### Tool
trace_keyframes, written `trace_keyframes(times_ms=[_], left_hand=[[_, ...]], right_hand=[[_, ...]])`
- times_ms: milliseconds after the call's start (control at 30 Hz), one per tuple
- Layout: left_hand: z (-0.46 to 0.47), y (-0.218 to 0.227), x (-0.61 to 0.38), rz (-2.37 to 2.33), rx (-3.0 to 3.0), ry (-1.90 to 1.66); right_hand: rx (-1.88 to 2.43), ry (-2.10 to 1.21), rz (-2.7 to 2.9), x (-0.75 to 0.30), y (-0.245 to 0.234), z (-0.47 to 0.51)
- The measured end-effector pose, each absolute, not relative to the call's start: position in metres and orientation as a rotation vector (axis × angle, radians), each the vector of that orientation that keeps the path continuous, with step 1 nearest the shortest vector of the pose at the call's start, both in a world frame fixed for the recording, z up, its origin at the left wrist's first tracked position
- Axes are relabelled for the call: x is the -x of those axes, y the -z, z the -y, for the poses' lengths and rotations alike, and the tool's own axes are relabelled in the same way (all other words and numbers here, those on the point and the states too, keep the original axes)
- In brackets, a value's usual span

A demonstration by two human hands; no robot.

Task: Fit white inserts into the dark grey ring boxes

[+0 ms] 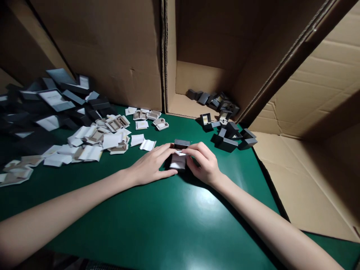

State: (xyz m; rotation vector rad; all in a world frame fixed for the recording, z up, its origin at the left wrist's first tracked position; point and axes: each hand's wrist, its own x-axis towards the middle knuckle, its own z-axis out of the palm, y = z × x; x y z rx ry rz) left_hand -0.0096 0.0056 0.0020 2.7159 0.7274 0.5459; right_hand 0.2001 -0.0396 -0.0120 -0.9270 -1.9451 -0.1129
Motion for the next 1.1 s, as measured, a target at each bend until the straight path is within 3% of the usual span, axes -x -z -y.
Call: trace_keyframes(times_ms=[200, 700, 1100], left_hand=[[-0.005, -0.002, 0.008, -0.765, -2.785, -0.462], [-0.004, 0.001, 0.009, -0.802, -2.75, -0.476], [-0.006, 0.001, 0.011, -0.636, -2.673, -0.574]], right_hand=[[0.965, 0.007, 1.723, -0.203, 0.019, 0.036], [1.048, -0.011, 1.795, -0.203, 0.01, 0.037], [1.031, 0.204, 1.9, -0.198, 0.007, 0.038]])
